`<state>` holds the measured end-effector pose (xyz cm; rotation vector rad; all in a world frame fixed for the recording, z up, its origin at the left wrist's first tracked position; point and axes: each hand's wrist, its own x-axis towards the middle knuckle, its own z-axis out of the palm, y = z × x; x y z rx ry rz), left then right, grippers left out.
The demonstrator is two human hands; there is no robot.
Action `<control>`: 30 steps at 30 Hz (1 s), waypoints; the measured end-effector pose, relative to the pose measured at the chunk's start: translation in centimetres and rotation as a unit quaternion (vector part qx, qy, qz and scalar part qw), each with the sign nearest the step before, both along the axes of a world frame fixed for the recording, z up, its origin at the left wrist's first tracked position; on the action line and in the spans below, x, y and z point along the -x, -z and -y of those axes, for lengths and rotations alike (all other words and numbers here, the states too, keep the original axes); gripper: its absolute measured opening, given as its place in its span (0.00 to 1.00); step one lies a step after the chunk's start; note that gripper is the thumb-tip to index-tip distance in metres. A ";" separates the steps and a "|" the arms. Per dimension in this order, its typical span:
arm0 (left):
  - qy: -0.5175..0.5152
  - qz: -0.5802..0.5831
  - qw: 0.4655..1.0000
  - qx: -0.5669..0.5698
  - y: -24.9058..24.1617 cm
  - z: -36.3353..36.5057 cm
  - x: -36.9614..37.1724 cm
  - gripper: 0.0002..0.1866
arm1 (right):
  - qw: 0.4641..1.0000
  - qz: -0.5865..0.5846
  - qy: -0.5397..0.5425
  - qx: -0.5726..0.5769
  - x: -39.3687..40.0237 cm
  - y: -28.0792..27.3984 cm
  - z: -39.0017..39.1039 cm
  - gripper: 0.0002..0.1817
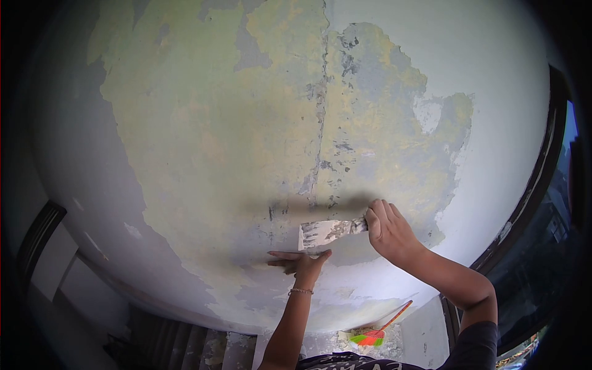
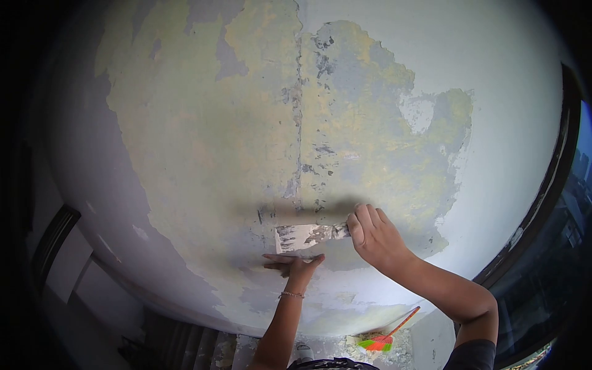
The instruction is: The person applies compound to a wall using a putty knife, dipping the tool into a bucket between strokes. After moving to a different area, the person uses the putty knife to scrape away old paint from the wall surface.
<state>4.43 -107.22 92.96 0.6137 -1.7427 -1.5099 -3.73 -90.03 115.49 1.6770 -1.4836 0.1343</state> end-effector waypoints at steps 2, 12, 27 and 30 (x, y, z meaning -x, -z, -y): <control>-0.007 0.072 0.997 -0.010 -1.2 -0.4 -0.8 0.33 | 0.997 -0.055 0.032 0.037 0.3 -0.2 1.0 0.19; -0.041 0.109 0.993 0.004 -2.3 -0.9 -1.4 0.36 | 0.938 -0.084 0.328 0.071 -0.9 0.7 2.8 0.15; -0.038 0.099 0.993 -0.049 3.1 1.1 1.1 0.42 | 0.945 -0.016 0.320 0.068 -0.7 -0.4 -1.9 0.11; -0.100 0.130 0.984 -0.073 1.3 0.5 0.8 0.48 | 0.943 -0.031 0.324 0.060 -1.9 0.0 0.4 0.10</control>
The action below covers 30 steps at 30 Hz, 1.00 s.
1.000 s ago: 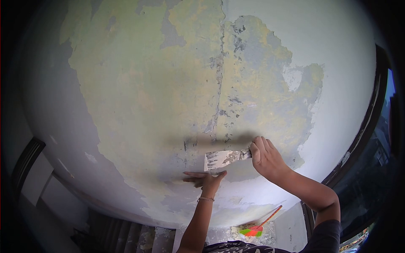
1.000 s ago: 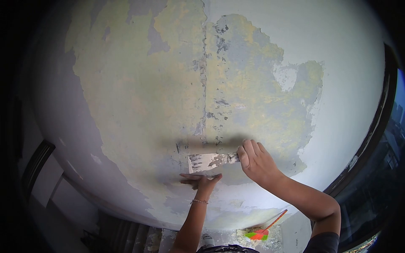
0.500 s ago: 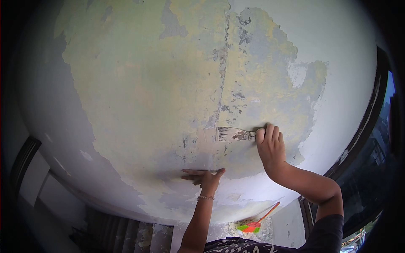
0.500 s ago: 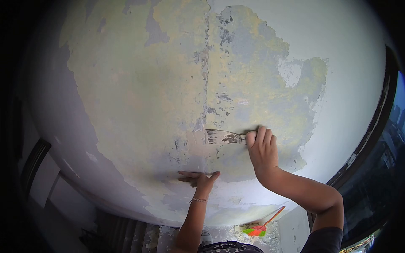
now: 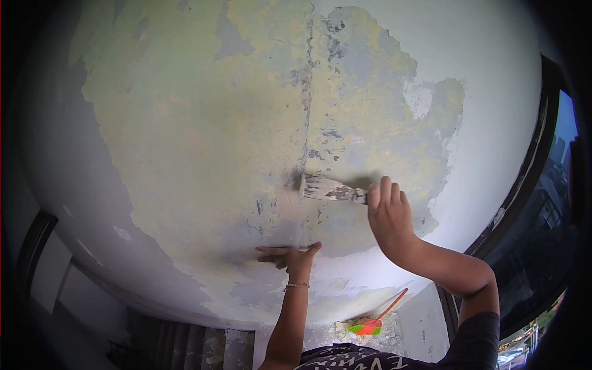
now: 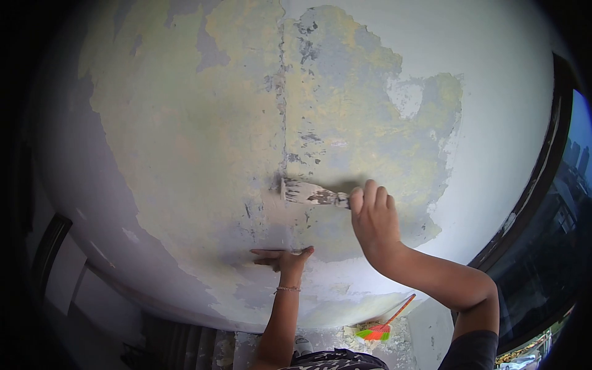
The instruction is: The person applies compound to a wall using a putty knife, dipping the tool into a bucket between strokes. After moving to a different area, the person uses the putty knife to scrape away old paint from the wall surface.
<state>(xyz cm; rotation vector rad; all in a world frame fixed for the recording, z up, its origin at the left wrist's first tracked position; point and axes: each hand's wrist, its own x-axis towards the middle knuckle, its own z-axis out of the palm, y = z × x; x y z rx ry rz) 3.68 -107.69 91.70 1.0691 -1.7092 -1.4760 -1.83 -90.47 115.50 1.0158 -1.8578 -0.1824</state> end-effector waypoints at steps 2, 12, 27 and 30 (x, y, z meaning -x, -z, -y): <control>-0.071 0.017 0.997 -0.027 -3.7 -1.9 -1.3 0.58 | 0.999 -0.021 0.026 -0.014 0.6 0.7 1.8 0.11; -0.242 -0.048 0.967 -0.054 -7.1 -3.2 -2.9 0.83 | 0.982 -0.032 0.174 -0.066 0.1 0.9 -0.2 0.20; -0.240 -0.026 0.966 -0.093 -7.7 -2.8 -2.9 0.85 | 0.985 0.002 0.150 -0.086 1.1 0.9 1.5 0.29; -0.246 0.020 0.962 -0.118 -7.5 -2.0 -2.5 0.86 | 0.983 -0.001 0.161 -0.083 1.5 0.7 0.5 0.28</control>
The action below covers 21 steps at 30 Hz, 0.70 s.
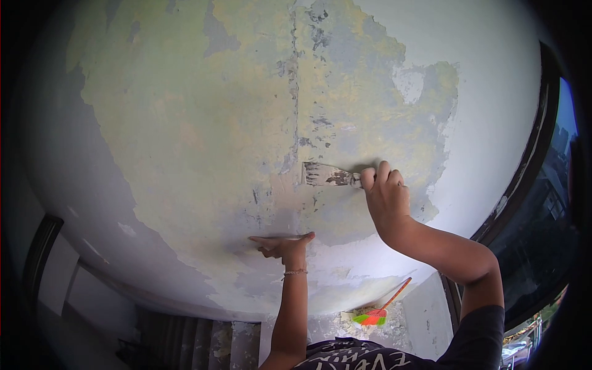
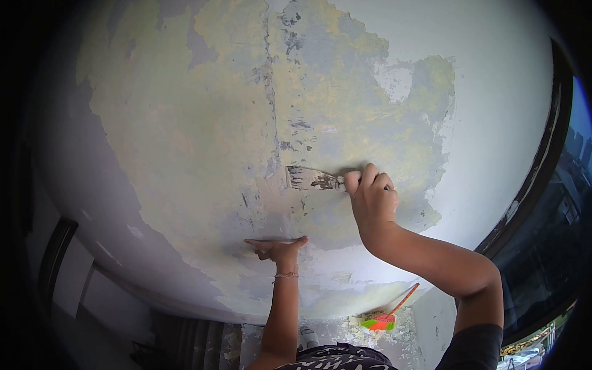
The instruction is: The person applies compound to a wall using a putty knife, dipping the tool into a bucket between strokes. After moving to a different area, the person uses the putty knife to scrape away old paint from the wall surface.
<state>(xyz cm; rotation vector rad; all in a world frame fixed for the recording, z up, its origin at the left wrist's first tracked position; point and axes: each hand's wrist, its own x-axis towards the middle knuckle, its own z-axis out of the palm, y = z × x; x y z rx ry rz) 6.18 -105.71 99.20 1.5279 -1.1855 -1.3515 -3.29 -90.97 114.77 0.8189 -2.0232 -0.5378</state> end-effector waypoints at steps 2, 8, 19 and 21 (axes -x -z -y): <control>0.011 0.005 0.999 -0.034 -0.7 0.3 -0.1 0.86 | 1.000 -0.011 -0.012 0.011 0.2 0.1 -1.4 0.24; 0.033 0.044 0.997 -0.056 -1.1 0.6 0.3 0.86 | 0.997 0.038 -0.054 0.046 -3.3 -0.1 -3.0 0.13; 0.000 0.030 0.999 0.014 0.2 0.3 0.1 0.85 | 0.999 0.017 0.026 0.020 -3.3 1.5 2.9 0.19; 0.003 0.038 0.999 0.018 0.7 0.5 0.0 0.85 | 0.999 -0.010 0.037 0.001 -2.0 1.7 1.4 0.19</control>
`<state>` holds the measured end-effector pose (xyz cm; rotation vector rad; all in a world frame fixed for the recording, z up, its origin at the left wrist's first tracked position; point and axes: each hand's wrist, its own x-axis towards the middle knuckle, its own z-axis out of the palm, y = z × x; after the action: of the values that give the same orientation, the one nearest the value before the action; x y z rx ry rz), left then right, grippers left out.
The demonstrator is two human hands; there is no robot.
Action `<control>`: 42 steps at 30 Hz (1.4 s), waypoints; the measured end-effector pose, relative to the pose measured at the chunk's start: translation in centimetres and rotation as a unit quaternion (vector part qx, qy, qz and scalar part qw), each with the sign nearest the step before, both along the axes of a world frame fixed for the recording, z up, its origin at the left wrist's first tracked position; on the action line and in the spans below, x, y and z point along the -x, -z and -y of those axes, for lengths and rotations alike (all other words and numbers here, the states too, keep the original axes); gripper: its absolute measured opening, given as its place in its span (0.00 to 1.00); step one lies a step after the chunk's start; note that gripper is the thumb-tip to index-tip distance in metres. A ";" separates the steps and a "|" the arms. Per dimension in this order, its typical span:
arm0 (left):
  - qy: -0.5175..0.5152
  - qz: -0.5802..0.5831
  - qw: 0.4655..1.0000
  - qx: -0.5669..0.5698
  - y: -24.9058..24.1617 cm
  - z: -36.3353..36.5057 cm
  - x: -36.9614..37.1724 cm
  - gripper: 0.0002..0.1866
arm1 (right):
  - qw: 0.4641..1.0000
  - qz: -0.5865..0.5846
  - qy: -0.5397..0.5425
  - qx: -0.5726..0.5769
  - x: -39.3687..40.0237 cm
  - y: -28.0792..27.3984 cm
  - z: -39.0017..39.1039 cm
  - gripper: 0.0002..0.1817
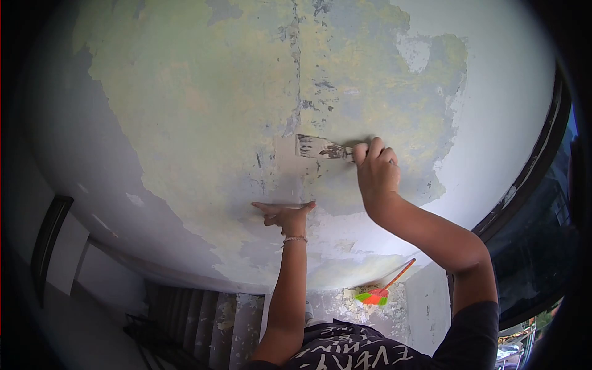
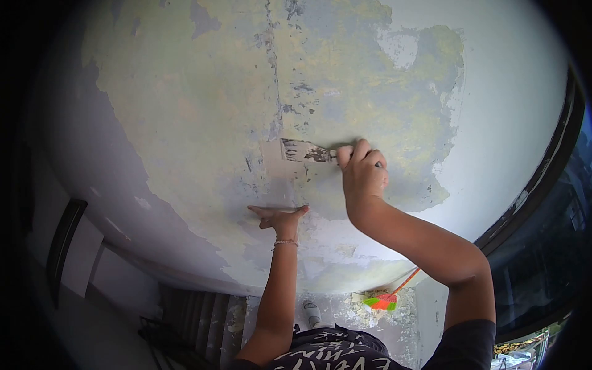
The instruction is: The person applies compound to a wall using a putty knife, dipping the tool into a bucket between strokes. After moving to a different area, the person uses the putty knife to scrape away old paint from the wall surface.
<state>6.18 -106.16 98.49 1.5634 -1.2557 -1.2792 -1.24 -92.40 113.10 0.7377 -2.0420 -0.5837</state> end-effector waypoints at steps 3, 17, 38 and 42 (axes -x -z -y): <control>0.019 -0.002 1.000 0.006 -0.1 -0.1 -0.3 0.85 | 0.997 0.020 0.040 -0.064 1.3 0.5 -2.5 0.25; -0.002 -0.077 0.996 0.051 1.8 0.8 0.1 0.86 | 0.995 0.061 -0.016 -0.080 -2.0 1.3 3.3 0.24; 0.030 0.007 0.997 0.073 5.2 3.5 1.2 0.86 | 0.995 0.083 0.018 -0.047 -3.7 2.8 2.9 0.36; 0.020 -0.007 1.000 0.015 3.1 2.3 0.5 0.85 | 0.997 0.041 0.049 -0.041 -1.5 3.5 -0.2 0.36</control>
<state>5.64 -108.47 95.42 1.5124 -1.2972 -1.2880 0.24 -92.17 109.59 0.7234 -2.1492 -0.7061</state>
